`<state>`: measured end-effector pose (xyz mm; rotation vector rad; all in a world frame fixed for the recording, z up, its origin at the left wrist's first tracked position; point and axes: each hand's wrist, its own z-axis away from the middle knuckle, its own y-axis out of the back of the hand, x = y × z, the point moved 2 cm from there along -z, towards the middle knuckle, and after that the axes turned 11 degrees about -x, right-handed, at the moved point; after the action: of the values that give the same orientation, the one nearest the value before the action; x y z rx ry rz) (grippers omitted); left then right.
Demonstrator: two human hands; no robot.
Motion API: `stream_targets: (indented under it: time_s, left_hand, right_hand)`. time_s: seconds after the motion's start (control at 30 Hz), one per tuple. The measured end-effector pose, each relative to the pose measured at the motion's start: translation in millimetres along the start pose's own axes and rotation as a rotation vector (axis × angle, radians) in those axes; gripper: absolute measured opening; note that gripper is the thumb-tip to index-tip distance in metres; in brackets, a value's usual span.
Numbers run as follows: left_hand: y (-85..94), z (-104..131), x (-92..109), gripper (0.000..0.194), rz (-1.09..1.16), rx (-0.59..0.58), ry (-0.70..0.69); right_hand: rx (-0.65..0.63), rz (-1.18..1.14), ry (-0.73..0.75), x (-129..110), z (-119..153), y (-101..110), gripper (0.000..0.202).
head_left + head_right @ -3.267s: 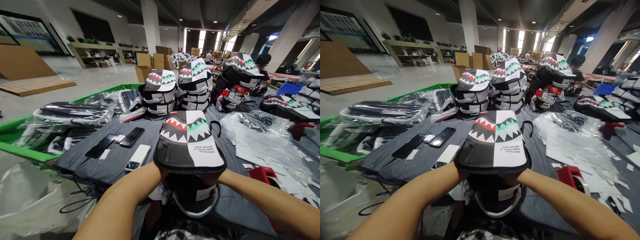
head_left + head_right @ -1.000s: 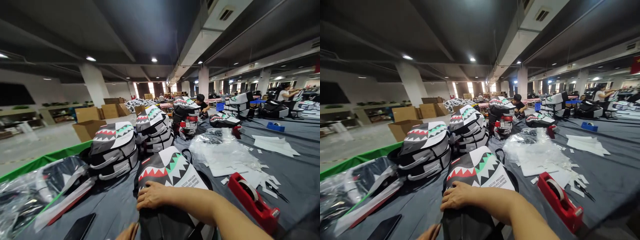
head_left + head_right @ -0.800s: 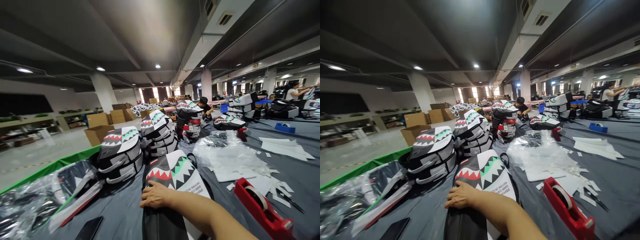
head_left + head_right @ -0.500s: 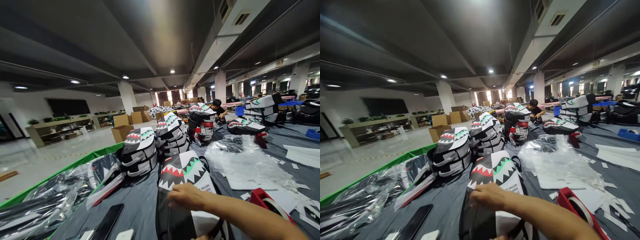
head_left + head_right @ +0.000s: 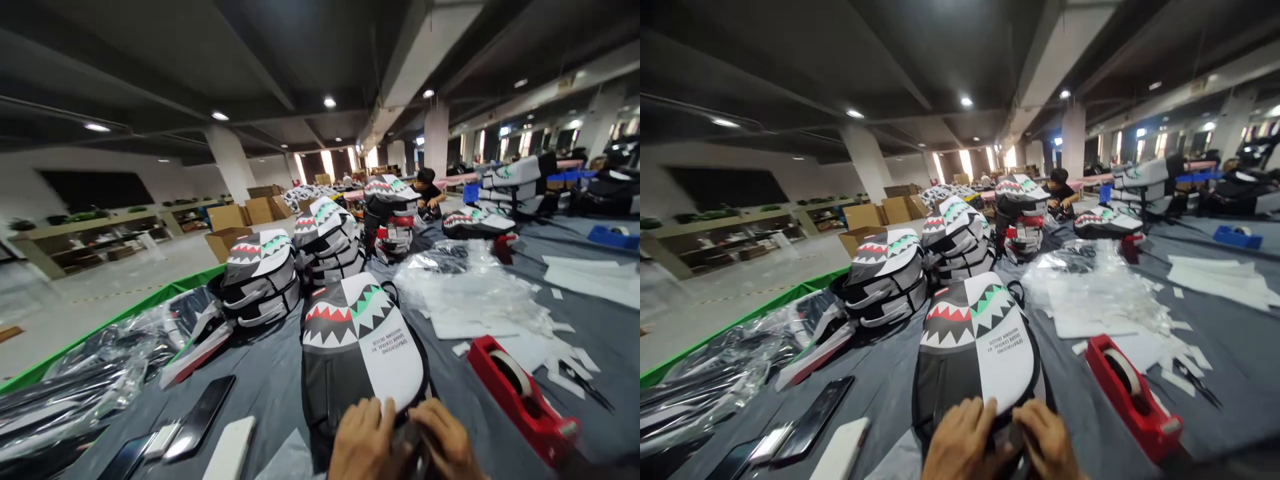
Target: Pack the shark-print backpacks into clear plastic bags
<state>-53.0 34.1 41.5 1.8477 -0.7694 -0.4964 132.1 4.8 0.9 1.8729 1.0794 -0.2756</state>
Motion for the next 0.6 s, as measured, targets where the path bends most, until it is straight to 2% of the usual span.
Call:
stream_targets:
  time_s: [0.1,0.2,0.3,0.37,0.43,0.5,0.53,0.6]
  left_hand:
    - [8.6,5.0,-17.5,0.028,-0.243,0.053,-0.237]
    - [2.6,18.0,-19.1,0.032,-0.309,0.041,-0.371]
    - [-0.5,28.1,-9.4,0.033,-0.361,0.075,-0.403]
    - [6.6,26.4,-2.9,0.032,-0.331,0.106,-0.418]
    - [18.9,19.5,0.1,0.03,-0.251,0.124,-0.379]
    - [29.9,14.4,1.1,0.031,-0.156,0.157,-0.307]
    - [33.1,14.8,2.2,0.033,-0.111,0.18,-0.284]
    - [32.4,21.5,8.5,0.033,-0.051,0.194,-0.308]
  right_hand:
    - [0.209,-0.1,-0.297,-3.9,-2.1,22.8,0.025]
    - [0.338,-0.105,-0.377,17.4,-25.1,47.1,0.028]
    - [0.306,-0.097,-0.405,48.9,-77.2,60.8,0.031]
    - [0.222,-0.097,-0.482,68.3,-115.4,61.5,0.028]
    - [0.163,-0.118,-0.552,82.9,-138.8,56.6,0.023]
    - [0.163,-0.128,-0.606,88.6,-135.5,49.6,0.02]
    - [0.183,-0.12,-0.628,86.7,-122.7,46.3,0.02]
    - [0.232,-0.089,-0.649,73.6,-79.7,39.6,0.02]
